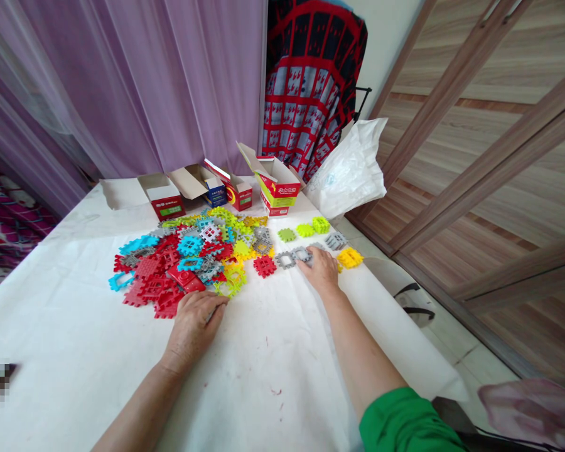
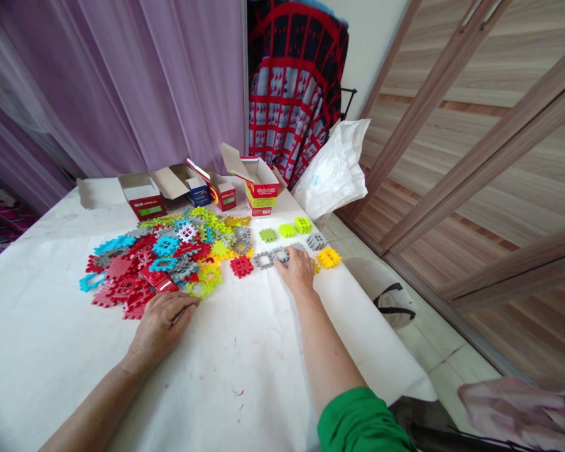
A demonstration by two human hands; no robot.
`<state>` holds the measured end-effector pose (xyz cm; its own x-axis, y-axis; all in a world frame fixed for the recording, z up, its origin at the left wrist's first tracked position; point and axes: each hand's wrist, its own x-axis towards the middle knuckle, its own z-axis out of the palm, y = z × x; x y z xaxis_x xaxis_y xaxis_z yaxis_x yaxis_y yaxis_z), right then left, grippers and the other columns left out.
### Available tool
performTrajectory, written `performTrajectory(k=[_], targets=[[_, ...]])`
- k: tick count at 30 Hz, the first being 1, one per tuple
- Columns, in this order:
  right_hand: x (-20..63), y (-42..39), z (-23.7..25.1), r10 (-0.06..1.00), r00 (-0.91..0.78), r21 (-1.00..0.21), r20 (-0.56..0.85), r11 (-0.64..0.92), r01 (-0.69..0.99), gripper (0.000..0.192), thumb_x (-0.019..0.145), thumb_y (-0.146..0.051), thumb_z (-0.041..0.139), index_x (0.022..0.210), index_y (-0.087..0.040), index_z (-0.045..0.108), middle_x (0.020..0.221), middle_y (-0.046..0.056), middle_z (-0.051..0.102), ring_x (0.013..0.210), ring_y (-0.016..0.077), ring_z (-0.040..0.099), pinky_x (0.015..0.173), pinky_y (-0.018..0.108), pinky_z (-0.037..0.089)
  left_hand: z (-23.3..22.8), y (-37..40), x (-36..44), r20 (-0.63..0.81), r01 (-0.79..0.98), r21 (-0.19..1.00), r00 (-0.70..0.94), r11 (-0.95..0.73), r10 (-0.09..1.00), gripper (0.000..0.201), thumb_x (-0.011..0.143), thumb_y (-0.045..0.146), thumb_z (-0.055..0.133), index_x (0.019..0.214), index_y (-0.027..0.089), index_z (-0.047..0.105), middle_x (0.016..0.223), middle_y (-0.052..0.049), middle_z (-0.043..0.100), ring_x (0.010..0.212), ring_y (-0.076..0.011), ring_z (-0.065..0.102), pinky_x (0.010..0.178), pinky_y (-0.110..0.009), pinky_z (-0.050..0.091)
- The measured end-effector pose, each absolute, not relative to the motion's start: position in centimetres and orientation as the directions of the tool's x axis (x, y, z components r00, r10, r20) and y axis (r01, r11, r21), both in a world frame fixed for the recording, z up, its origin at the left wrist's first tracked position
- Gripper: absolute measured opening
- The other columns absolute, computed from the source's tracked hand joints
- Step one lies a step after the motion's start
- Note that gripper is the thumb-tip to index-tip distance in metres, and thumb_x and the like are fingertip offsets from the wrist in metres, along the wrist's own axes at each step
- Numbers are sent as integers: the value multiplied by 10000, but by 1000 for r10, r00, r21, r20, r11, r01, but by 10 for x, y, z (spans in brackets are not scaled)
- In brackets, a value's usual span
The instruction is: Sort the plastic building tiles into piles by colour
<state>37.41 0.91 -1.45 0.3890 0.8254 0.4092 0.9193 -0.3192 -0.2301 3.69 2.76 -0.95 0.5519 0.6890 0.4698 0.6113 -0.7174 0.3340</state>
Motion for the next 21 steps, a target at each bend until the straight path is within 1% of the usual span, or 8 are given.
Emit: performTrajectory(k=[8, 11, 14, 16, 18, 21], targets=[[375, 8, -14, 821, 379, -227, 427, -308, 924, 376, 819, -417, 632, 1124, -197, 622, 1073, 94, 676, 988, 265, 555, 808, 355, 371, -9, 28, 37, 464, 610, 350, 546, -711, 697, 276, 917, 325, 461, 932, 242, 724, 903, -44, 753, 894, -229, 663, 825, -398, 485], [373, 6, -11, 808, 371, -239, 458, -290, 927, 312, 826, -376, 627, 1082, -201, 657, 1080, 90, 670, 994, 255, 548, 821, 352, 371, -10, 28, 37, 461, 608, 353, 548, -711, 698, 275, 918, 320, 462, 935, 239, 724, 906, -45, 753, 897, -230, 662, 827, -399, 483], [367, 3, -8, 811, 313, -253, 494, -211, 944, 194, 841, -323, 600, 977, -233, 705, 1056, 61, 673, 984, 231, 543, 833, 342, 363, -10, 28, 38, 454, 609, 353, 552, -710, 699, 276, 918, 322, 462, 937, 240, 725, 898, -43, 753, 890, -230, 665, 834, -405, 480], [360, 1, -7, 833, 249, -247, 494, -140, 959, 165, 841, -323, 599, 917, -248, 725, 1017, 48, 677, 962, 219, 541, 840, 340, 359, -10, 28, 37, 451, 607, 358, 553, -709, 701, 278, 918, 318, 460, 941, 239, 725, 902, -43, 752, 896, -231, 664, 835, -406, 481], [352, 0, -6, 862, 179, -225, 474, -79, 971, 173, 831, -341, 613, 922, -257, 734, 1002, 45, 673, 951, 217, 535, 847, 344, 354, -10, 28, 37, 450, 607, 362, 551, -708, 703, 282, 919, 314, 455, 943, 237, 725, 914, -46, 750, 906, -233, 661, 831, -404, 481], [343, 0, -4, 901, 102, -180, 422, -27, 983, 215, 819, -357, 625, 986, -275, 732, 1014, 45, 660, 966, 224, 521, 849, 350, 347, -10, 28, 37, 453, 608, 356, 552, -710, 700, 284, 921, 314, 451, 942, 234, 723, 912, -47, 749, 898, -233, 662, 826, -405, 479]])
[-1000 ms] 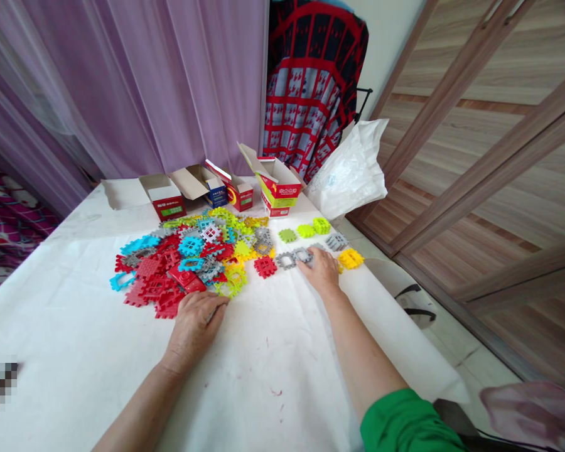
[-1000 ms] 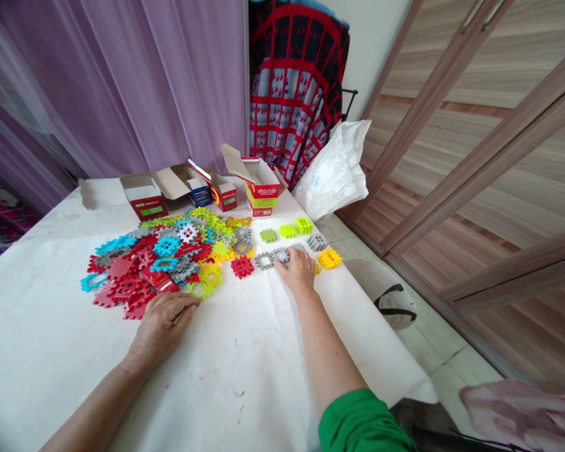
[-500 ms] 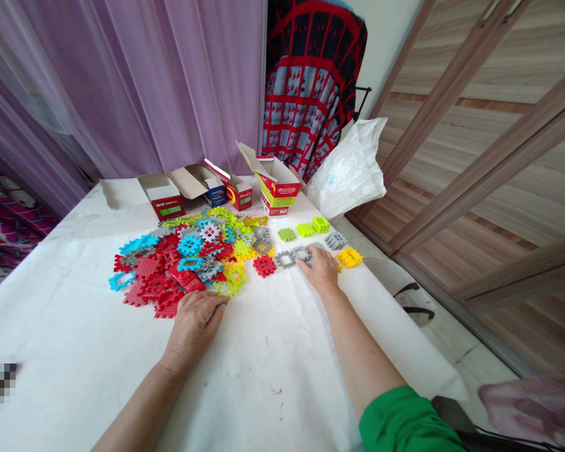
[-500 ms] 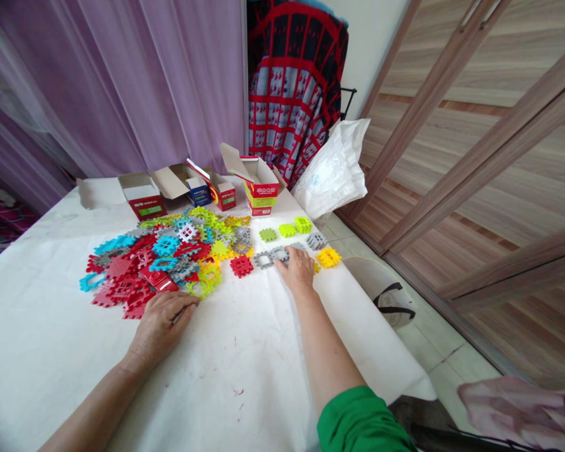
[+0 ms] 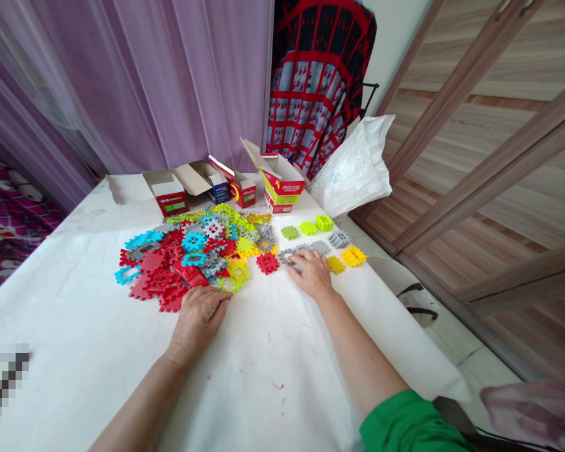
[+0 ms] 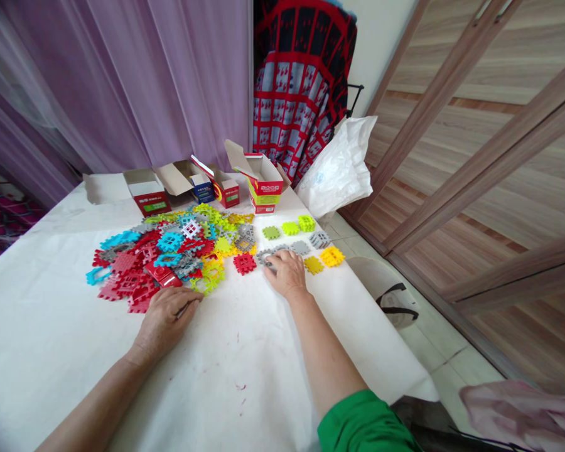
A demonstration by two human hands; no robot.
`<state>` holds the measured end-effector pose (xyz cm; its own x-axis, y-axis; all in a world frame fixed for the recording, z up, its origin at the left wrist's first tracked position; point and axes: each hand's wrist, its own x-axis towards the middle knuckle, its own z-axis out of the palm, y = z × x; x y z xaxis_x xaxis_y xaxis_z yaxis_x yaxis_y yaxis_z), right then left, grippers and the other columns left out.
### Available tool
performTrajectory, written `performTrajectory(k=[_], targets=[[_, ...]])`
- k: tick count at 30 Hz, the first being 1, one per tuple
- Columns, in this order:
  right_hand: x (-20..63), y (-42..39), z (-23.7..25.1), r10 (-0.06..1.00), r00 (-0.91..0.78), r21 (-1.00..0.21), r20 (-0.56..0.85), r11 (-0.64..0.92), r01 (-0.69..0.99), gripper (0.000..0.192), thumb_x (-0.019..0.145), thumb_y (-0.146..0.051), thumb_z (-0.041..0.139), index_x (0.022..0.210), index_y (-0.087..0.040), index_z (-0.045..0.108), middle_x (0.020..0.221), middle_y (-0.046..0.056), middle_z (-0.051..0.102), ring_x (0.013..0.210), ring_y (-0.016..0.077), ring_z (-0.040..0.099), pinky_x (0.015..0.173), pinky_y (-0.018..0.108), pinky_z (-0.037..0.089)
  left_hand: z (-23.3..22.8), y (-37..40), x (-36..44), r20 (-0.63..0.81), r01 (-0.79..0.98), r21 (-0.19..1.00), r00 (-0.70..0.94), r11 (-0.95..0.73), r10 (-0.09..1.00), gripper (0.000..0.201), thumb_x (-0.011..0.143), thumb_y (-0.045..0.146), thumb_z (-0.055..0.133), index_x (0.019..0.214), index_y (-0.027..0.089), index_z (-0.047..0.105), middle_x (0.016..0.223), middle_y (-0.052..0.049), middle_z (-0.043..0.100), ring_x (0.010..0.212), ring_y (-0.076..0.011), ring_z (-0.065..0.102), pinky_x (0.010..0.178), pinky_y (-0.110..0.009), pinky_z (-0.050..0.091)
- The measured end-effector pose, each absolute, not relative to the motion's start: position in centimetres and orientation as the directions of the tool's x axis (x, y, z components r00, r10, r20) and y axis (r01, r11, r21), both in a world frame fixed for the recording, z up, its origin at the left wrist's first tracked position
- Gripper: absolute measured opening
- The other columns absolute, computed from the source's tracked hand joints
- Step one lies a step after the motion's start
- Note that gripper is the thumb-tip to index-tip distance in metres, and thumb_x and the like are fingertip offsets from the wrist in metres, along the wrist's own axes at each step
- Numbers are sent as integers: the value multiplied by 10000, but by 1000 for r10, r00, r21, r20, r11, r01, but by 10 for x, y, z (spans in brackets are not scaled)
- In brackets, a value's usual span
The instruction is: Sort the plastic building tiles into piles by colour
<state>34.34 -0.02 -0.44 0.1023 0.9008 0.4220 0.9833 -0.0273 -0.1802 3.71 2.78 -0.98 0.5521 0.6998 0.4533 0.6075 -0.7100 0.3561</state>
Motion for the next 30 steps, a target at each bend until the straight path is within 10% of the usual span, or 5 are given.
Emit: performTrajectory(k=[17, 30], targets=[[342, -23, 4, 892, 171, -226, 417, -81, 971, 111, 818, -303, 617, 797, -263, 717, 891, 28, 681, 889, 198, 571, 829, 314, 398, -7, 27, 38, 450, 608, 375, 540, -699, 711, 290, 915, 336, 448, 920, 241, 722, 898, -52, 753, 882, -226, 661, 818, -402, 489], [486, 0, 49, 781, 511, -75, 360, -522, 850, 203, 818, -337, 590, 868, -245, 764, 972, 71, 694, 887, 218, 589, 764, 317, 420, -13, 31, 35, 472, 609, 352, 540, -711, 697, 283, 917, 354, 458, 934, 247, 720, 921, -46, 749, 900, -236, 662, 833, -407, 485]])
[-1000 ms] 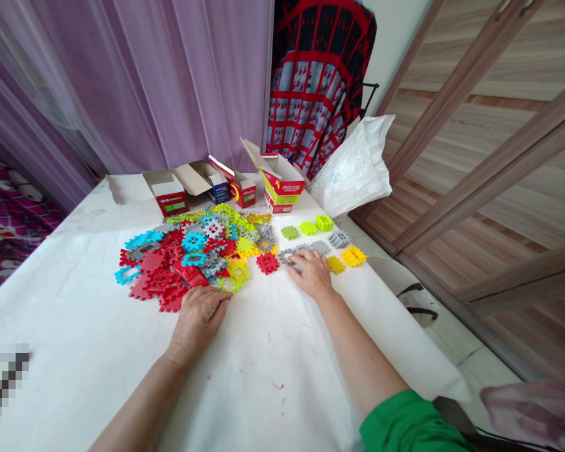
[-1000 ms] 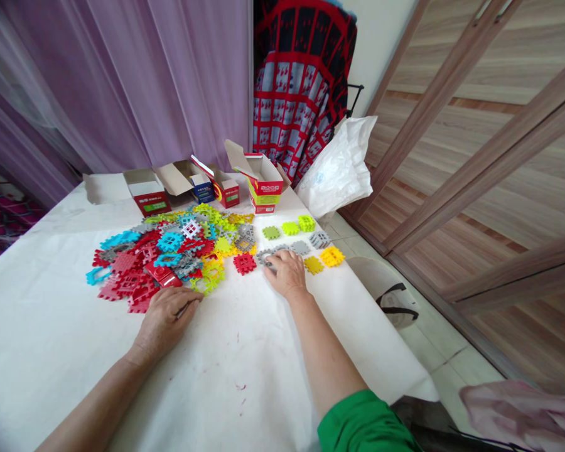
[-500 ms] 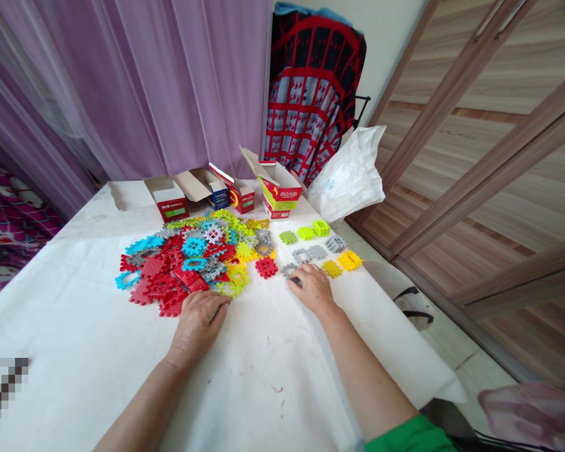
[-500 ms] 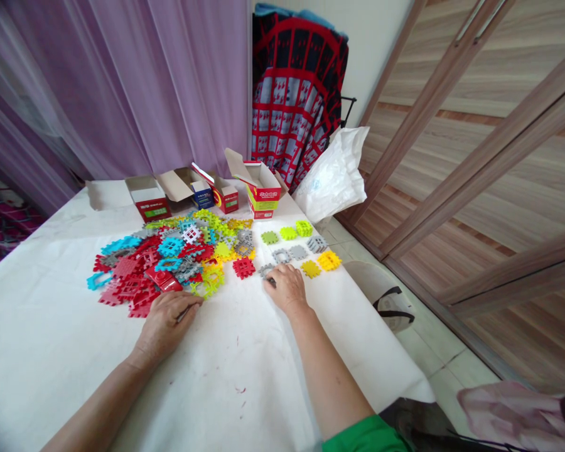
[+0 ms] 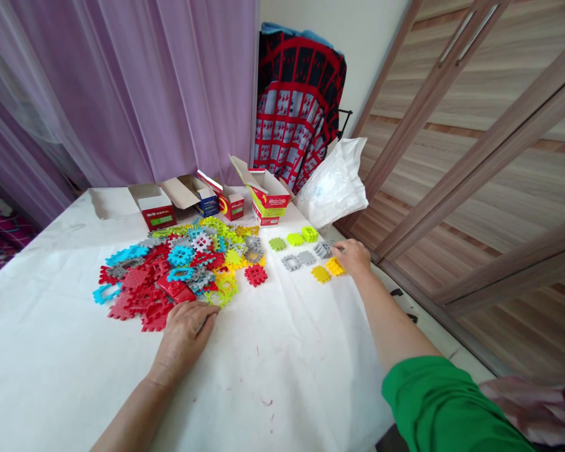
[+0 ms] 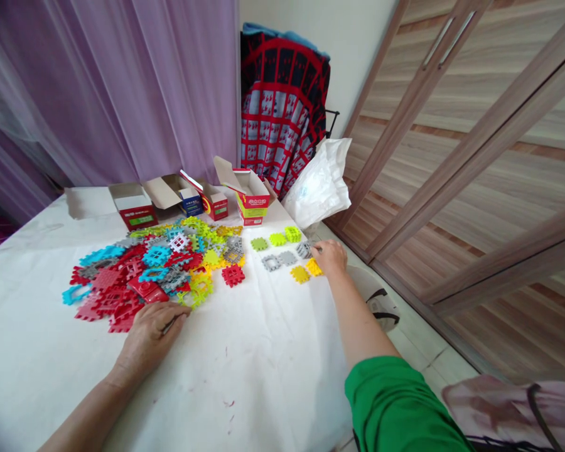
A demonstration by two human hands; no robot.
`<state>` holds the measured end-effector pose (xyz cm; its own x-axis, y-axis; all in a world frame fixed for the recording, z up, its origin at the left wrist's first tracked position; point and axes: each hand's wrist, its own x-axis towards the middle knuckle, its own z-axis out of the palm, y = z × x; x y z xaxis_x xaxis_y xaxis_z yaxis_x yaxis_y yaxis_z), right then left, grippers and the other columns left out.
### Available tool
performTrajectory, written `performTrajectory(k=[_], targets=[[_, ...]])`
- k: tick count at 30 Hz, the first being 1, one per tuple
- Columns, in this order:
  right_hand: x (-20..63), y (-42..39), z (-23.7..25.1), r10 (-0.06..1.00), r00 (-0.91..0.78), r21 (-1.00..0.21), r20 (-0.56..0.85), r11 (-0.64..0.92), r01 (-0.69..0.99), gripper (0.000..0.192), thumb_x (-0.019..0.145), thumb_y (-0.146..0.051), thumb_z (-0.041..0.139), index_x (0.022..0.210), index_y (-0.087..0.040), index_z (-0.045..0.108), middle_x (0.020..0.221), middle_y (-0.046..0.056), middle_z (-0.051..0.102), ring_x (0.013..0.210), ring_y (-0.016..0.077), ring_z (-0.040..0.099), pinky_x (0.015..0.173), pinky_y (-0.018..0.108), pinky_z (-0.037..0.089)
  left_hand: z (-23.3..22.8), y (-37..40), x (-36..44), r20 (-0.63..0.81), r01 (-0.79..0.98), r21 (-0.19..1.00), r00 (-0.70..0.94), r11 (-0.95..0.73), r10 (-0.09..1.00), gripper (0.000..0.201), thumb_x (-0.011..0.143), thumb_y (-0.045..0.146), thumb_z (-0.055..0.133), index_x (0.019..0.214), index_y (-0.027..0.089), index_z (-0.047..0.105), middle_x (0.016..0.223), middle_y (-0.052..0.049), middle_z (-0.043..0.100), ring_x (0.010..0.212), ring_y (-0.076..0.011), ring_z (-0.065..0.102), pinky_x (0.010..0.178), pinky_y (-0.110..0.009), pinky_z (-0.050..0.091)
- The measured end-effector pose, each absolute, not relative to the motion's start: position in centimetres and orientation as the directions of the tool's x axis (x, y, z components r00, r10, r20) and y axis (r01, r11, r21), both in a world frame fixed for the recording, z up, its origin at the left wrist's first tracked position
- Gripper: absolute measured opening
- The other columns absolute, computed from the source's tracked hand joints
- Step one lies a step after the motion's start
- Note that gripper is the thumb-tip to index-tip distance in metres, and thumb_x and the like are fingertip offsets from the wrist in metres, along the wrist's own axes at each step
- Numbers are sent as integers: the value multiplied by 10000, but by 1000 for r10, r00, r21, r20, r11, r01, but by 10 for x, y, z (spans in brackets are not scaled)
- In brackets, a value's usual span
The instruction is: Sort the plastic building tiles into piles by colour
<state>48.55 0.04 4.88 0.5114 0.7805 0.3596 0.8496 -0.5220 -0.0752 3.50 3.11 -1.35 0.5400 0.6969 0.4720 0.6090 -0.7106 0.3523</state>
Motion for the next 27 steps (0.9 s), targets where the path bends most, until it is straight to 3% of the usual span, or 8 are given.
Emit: performTrajectory(k=[21, 27], targets=[[480, 8, 35, 832, 444, -42, 333, -458, 888, 181, 823, -341, 620, 900, -245, 753, 947, 62, 691, 908, 218, 582, 757, 307, 393, -14, 33, 36, 482, 600, 343, 548, -723, 684, 271, 914, 349, 464, 933, 248, 714, 902, -40, 752, 881, -230, 666, 825, -404, 489], [474, 3, 42, 809, 441, -60, 389, -456, 888, 212, 837, -293, 568, 926, -228, 748, 963, 74, 691, 899, 225, 576, 760, 315, 396, -14, 32, 36, 469, 610, 355, 540, -709, 699, 274, 913, 353, 463, 930, 254, 718, 916, -41, 752, 897, -228, 666, 835, -396, 493]])
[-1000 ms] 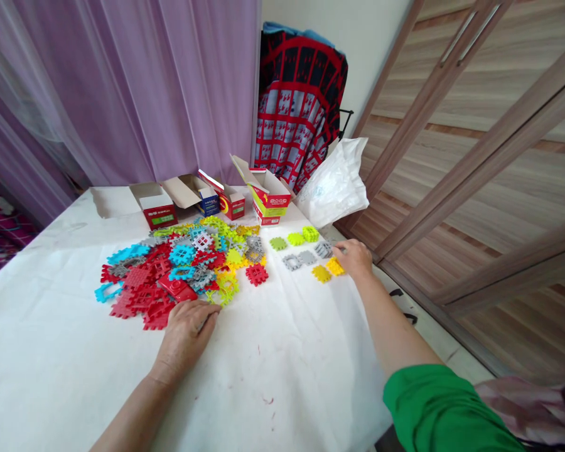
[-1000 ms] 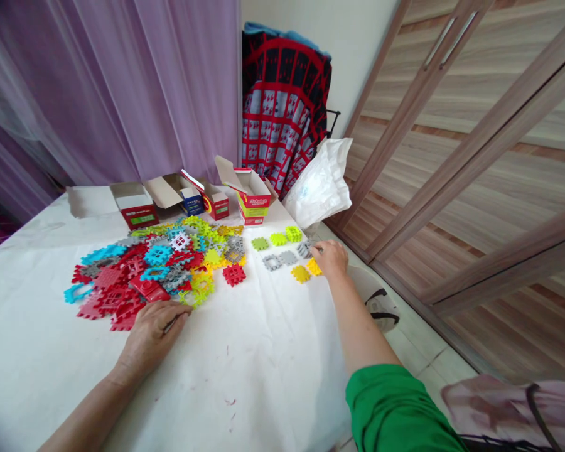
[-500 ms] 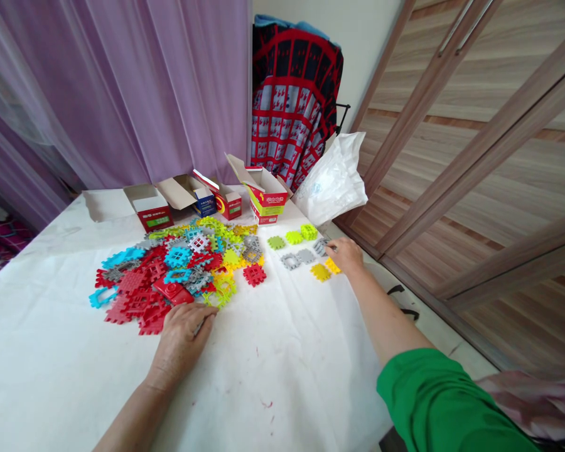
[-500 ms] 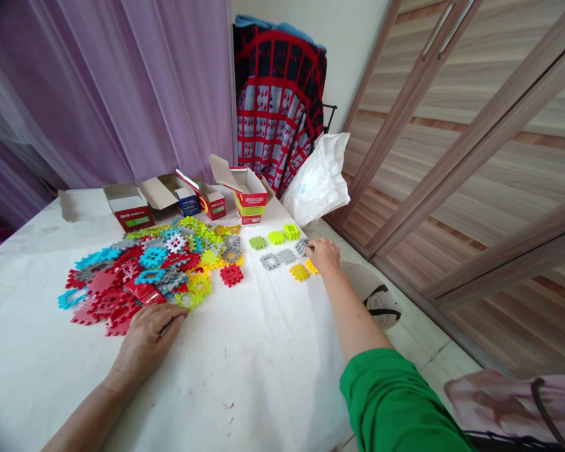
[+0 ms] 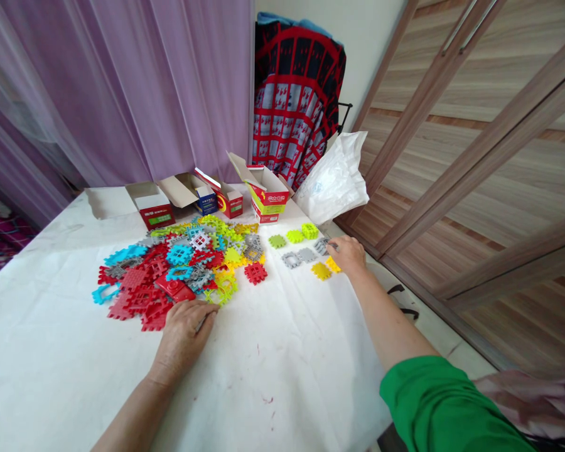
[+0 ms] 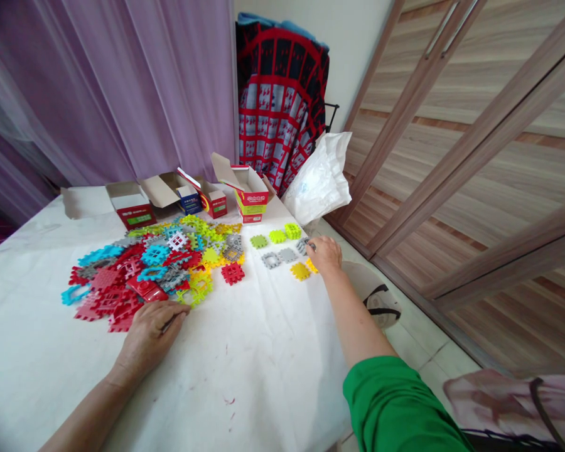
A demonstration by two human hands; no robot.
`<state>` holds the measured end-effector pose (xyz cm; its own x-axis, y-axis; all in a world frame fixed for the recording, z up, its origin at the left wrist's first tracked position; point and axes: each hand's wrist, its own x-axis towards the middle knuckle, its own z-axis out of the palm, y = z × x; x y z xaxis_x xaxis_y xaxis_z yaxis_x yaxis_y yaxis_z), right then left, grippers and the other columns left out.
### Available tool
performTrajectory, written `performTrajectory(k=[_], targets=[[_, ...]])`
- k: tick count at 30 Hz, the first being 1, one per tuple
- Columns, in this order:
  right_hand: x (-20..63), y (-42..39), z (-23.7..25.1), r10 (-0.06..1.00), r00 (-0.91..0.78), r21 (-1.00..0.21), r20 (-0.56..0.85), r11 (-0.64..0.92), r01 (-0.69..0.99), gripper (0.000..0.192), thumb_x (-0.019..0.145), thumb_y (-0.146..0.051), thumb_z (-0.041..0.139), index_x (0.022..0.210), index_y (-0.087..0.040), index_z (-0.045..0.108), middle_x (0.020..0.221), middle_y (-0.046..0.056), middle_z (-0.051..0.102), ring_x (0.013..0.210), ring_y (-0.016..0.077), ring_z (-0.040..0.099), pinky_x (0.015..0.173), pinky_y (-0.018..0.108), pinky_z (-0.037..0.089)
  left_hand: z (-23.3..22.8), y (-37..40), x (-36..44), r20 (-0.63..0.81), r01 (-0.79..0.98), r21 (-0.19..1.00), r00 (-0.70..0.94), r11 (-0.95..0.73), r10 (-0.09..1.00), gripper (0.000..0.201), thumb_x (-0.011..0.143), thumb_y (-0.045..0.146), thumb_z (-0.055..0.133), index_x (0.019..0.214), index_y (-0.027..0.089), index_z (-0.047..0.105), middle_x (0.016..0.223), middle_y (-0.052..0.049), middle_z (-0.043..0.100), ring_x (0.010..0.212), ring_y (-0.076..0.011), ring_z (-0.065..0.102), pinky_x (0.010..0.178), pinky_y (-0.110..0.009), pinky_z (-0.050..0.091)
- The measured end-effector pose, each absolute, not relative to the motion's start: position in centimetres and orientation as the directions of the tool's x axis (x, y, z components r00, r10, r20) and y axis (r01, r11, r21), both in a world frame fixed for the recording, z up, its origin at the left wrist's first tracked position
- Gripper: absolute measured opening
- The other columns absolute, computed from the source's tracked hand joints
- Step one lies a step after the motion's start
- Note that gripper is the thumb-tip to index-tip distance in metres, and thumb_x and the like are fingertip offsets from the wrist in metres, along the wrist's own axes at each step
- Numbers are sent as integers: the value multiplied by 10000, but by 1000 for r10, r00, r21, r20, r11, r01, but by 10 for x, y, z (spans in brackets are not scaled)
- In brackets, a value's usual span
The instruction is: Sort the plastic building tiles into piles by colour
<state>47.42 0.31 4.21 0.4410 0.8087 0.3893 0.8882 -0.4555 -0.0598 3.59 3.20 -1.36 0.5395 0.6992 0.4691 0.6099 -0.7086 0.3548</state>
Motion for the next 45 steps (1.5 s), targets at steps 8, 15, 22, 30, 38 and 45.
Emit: performTrajectory(k=[8, 15, 22, 30, 38, 45], targets=[[372, -5, 28, 863, 241, -303, 443, -109, 947, 190, 858, -249, 528, 866, -242, 718, 894, 23, 689, 804, 160, 602, 751, 250, 444, -12, 31, 36, 485, 612, 322, 549, -723, 681, 287, 915, 363, 453, 933, 255, 719, 900, -50, 750, 875, -228, 671, 835, -398, 493], [298, -9, 8, 850, 126, -354, 511, 75, 932, 205, 890, -230, 494, 872, -247, 697, 851, 11, 701, 818, 139, 624, 779, 218, 447, -10, 29, 38, 520, 592, 252, 585, -766, 623, 258, 909, 316, 472, 946, 244, 717, 898, -52, 751, 882, -234, 669, 847, -414, 473], [388, -7, 28, 761, 485, -310, 431, -380, 872, 240, 864, -247, 514, 1021, -220, 694, 987, 54, 691, 902, 192, 610, 798, 280, 445, -13, 29, 38, 536, 592, 236, 582, -771, 611, 272, 928, 309, 457, 944, 225, 715, 904, -57, 740, 884, -228, 655, 828, -398, 468], [462, -7, 62, 823, 540, 9, 175, -550, 835, 400, 844, -419, 567, 1204, -266, 651, 1152, 101, 612, 1058, 262, 566, 841, 331, 434, -13, 29, 38, 548, 590, 208, 590, -780, 592, 275, 938, 310, 451, 949, 225, 713, 891, -49, 738, 870, -215, 654, 827, -382, 465], [469, 1, 56, 847, 517, 85, 121, -528, 845, 322, 874, -398, 532, 1120, -283, 705, 1098, 75, 649, 1026, 224, 581, 827, 301, 438, -13, 30, 38, 550, 598, 196, 590, -778, 591, 276, 937, 321, 450, 949, 224, 708, 893, -45, 741, 870, -210, 655, 822, -366, 470], [473, 2, 52, 866, 478, 87, 145, -492, 866, 284, 872, -361, 550, 1087, -269, 711, 1060, 77, 651, 1010, 220, 582, 826, 299, 434, -14, 31, 37, 536, 595, 217, 590, -774, 604, 260, 926, 321, 465, 950, 233, 709, 899, -42, 739, 870, -212, 651, 823, -371, 471]])
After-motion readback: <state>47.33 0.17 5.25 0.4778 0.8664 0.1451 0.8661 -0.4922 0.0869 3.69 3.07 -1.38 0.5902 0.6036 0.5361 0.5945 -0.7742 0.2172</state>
